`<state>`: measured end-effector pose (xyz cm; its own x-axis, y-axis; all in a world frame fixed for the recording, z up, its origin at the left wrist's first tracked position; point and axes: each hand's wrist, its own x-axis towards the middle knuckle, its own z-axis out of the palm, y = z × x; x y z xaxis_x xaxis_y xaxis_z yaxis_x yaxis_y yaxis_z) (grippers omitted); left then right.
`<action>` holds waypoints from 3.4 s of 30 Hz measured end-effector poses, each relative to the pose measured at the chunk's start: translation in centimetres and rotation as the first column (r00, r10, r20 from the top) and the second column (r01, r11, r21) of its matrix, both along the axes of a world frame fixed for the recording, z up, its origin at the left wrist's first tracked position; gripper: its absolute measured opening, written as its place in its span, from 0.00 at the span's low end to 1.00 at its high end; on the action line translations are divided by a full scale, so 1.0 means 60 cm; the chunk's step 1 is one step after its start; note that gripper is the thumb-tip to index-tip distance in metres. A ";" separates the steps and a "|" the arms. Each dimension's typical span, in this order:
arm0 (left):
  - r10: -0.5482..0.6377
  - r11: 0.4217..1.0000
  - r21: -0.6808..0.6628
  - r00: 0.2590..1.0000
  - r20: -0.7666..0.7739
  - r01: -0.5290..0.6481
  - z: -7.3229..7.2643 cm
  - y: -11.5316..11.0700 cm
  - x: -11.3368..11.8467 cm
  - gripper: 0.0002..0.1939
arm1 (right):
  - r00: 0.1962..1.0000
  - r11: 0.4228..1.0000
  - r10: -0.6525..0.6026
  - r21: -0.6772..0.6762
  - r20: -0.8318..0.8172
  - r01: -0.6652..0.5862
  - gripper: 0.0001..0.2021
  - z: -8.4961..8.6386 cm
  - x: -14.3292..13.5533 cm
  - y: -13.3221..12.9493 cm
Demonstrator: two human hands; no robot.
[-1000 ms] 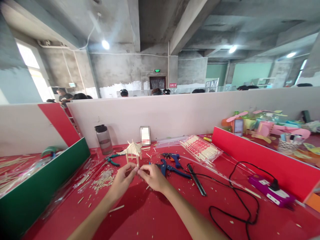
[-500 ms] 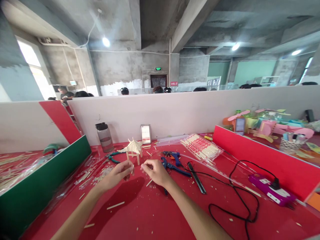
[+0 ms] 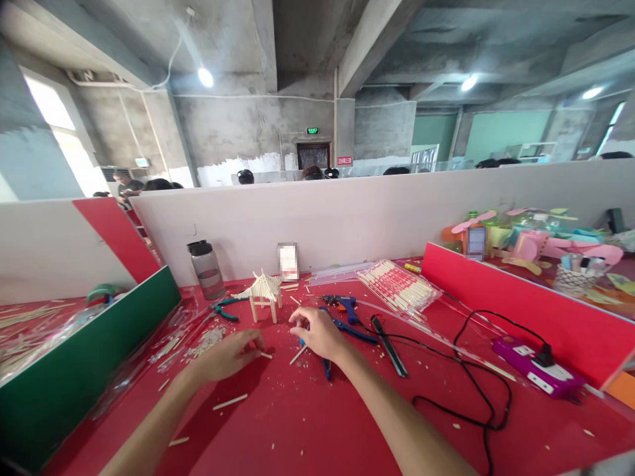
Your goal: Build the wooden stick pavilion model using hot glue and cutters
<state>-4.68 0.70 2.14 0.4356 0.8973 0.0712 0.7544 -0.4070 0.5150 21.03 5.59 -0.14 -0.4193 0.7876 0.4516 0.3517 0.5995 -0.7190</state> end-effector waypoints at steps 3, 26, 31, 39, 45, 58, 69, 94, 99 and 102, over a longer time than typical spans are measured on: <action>0.003 0.999 -0.038 0.994 -0.107 -0.008 0.012 -0.010 -0.008 0.07 | 0.999 1.000 0.011 0.004 0.042 -0.011 0.04 0.002 -0.003 -0.006; -0.066 0.984 -0.178 0.933 -0.353 0.003 0.023 -0.031 0.002 0.10 | 0.990 0.985 0.033 0.165 0.138 -0.056 0.07 0.009 -0.007 -0.017; -0.109 0.987 -0.127 0.992 -0.062 0.101 0.033 -0.025 0.011 0.08 | 0.984 0.984 0.174 0.037 0.034 -0.175 0.06 0.008 -0.016 -0.025; -0.069 0.984 -0.135 0.950 0.306 0.115 0.039 -0.023 0.029 0.09 | 0.969 0.972 0.236 0.015 -0.077 -0.236 0.05 0.012 -0.039 -0.042; -0.018 0.985 -0.148 0.899 0.437 0.092 0.039 -0.022 0.047 0.14 | 0.977 0.988 0.143 0.078 -0.156 -0.132 0.05 0.012 -0.041 -0.040; 0.078 0.990 -0.143 0.821 0.566 0.005 0.032 -0.020 0.065 0.18 | 0.964 0.999 0.049 0.015 -0.260 -0.046 0.07 0.010 -0.046 -0.039; 0.024 0.990 -0.125 0.795 0.606 0.066 0.025 -0.010 0.059 0.17 | 0.960 0.995 -0.044 0.074 -0.275 0.067 0.08 0.001 -0.051 -0.030; 0.242 0.959 -0.072 0.662 0.710 -0.274 -0.011 0.032 0.038 0.20 | 0.986 0.999 0.032 0.037 -0.162 -0.026 0.26 0.001 -0.079 -0.010; 0.236 0.957 -0.053 0.664 0.710 -0.284 -0.011 0.033 0.036 0.21 | 0.984 0.999 0.031 0.032 -0.174 -0.026 0.22 0.003 -0.079 -0.014; 0.227 0.960 -0.049 0.658 0.718 -0.276 -0.014 0.035 0.034 0.22 | 0.985 0.998 0.035 0.064 -0.169 -0.024 0.17 0.009 -0.076 -0.022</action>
